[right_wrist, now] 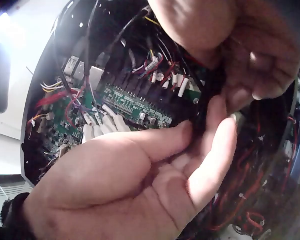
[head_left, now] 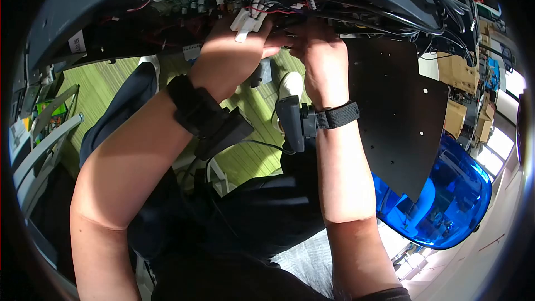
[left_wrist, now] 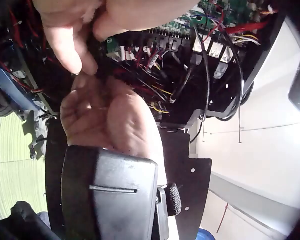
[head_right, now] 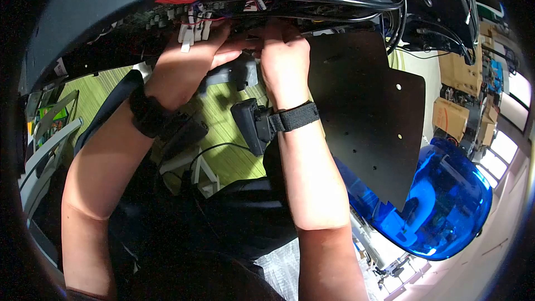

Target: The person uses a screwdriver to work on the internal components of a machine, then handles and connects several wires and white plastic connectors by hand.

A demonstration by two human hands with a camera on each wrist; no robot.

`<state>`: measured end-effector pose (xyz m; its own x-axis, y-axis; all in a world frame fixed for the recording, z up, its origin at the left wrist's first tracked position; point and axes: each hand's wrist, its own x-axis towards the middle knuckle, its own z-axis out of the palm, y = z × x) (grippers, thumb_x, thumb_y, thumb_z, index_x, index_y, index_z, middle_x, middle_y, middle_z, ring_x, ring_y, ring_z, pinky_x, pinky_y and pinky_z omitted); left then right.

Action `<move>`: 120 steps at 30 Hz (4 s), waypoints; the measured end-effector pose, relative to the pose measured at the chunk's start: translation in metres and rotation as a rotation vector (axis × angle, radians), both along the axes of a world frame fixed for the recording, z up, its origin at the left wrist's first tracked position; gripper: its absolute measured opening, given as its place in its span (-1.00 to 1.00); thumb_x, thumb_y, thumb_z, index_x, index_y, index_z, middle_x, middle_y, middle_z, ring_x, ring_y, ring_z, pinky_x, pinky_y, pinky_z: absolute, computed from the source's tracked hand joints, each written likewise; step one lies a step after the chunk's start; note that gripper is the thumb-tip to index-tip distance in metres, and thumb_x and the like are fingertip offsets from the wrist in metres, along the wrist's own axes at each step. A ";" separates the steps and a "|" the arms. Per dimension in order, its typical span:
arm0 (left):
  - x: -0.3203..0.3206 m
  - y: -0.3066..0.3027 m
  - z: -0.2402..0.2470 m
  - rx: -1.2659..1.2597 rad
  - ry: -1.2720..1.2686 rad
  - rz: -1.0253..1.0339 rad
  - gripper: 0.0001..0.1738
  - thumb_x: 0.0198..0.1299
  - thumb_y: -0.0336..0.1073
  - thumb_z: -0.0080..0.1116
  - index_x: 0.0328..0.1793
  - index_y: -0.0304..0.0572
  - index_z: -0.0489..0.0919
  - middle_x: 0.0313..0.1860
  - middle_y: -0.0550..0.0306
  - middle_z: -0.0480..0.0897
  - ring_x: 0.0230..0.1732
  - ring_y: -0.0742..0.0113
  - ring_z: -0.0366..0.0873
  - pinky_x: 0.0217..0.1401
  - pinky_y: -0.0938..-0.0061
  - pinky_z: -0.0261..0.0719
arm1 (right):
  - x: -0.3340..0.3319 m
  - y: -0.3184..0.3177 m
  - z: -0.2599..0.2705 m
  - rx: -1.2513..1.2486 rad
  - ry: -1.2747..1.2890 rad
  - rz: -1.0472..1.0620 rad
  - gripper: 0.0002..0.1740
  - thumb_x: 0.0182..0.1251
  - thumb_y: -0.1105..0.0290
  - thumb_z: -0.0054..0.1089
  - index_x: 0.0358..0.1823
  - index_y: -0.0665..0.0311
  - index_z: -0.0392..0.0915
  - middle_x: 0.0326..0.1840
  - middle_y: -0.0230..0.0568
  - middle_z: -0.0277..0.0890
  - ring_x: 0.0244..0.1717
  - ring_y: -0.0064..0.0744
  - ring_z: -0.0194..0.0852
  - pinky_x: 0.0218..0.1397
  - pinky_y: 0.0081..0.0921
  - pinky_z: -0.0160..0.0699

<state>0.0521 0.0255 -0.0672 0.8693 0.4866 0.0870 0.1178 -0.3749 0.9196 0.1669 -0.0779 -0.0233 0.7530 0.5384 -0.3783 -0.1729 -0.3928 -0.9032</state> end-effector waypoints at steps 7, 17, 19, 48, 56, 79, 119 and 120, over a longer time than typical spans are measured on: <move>0.004 0.002 0.014 -0.046 0.138 -0.073 -0.60 0.38 -0.29 -0.12 0.20 -0.47 0.36 0.10 -0.10 0.52 0.10 0.19 0.54 0.12 0.45 0.57 | 0.006 -0.003 -0.008 0.031 -0.044 0.007 -0.78 0.33 0.41 -0.05 -0.16 0.39 0.53 -0.18 -0.20 0.59 -0.22 -0.44 0.59 -0.23 -0.55 0.47; 0.006 0.003 0.020 0.054 0.180 -0.112 -0.61 0.41 -0.28 -0.18 0.21 -0.43 0.35 0.15 -0.12 0.47 0.11 0.13 0.54 0.16 0.46 0.54 | 0.001 0.003 -0.004 0.173 0.095 -0.118 -0.77 0.38 0.40 -0.12 -0.17 0.42 0.47 -0.32 -0.12 0.62 -0.46 -0.48 0.50 -0.37 -0.56 0.43; 0.008 0.002 0.015 0.058 0.206 -0.106 -0.61 0.41 -0.28 -0.18 0.21 -0.43 0.36 0.14 -0.13 0.47 0.11 0.12 0.53 0.16 0.45 0.54 | 0.003 0.002 -0.009 0.182 0.097 -0.115 -0.77 0.38 0.40 -0.12 -0.18 0.42 0.46 -0.32 -0.11 0.62 -0.46 -0.47 0.50 -0.36 -0.57 0.43; 0.012 -0.003 0.028 -0.858 -0.093 0.220 -0.73 0.28 -0.32 0.03 -0.02 -0.40 0.51 -0.17 -0.02 0.63 -0.16 0.27 0.65 -0.20 0.50 0.62 | 0.004 0.003 -0.017 0.234 0.075 -0.122 -0.78 0.38 0.46 -0.16 -0.19 0.40 0.50 -0.30 -0.15 0.59 -0.43 -0.47 0.52 -0.40 -0.60 0.47; 0.015 -0.005 0.031 -0.941 -0.139 0.196 -0.73 0.30 -0.40 0.01 0.04 -0.46 0.48 -0.12 -0.02 0.59 -0.13 0.23 0.63 -0.07 0.48 0.63 | 0.004 0.003 -0.011 0.257 0.118 -0.181 -0.77 0.38 0.43 -0.10 -0.28 0.41 0.54 -0.44 -0.22 0.56 -0.50 -0.52 0.44 -0.45 -0.57 0.41; 0.010 -0.012 0.041 -0.994 -0.071 0.274 -0.74 0.29 -0.42 0.03 0.04 -0.46 0.48 -0.11 -0.02 0.59 -0.12 0.27 0.62 -0.06 0.50 0.62 | 0.001 0.003 -0.006 0.266 0.235 -0.188 -0.75 0.42 0.41 -0.13 -0.17 0.42 0.52 -0.35 -0.18 0.60 -0.47 -0.52 0.46 -0.40 -0.60 0.41; 0.012 -0.001 0.042 -0.805 -0.066 0.155 -0.67 0.34 -0.35 -0.01 0.12 -0.46 0.45 0.03 -0.11 0.55 -0.01 0.18 0.60 0.03 0.45 0.62 | 0.009 -0.001 -0.012 0.300 0.381 -0.173 -0.79 0.42 0.36 -0.11 -0.06 0.31 0.43 -0.19 -0.20 0.53 -0.32 -0.46 0.54 -0.37 -0.63 0.39; 0.012 -0.001 0.042 -0.783 -0.047 0.165 -0.67 0.34 -0.34 -0.01 0.13 -0.45 0.44 0.04 -0.09 0.55 -0.01 0.17 0.60 0.03 0.45 0.63 | 0.007 0.001 -0.007 0.296 0.385 -0.187 -0.79 0.41 0.38 -0.10 -0.07 0.32 0.44 -0.20 -0.20 0.54 -0.33 -0.48 0.53 -0.38 -0.64 0.39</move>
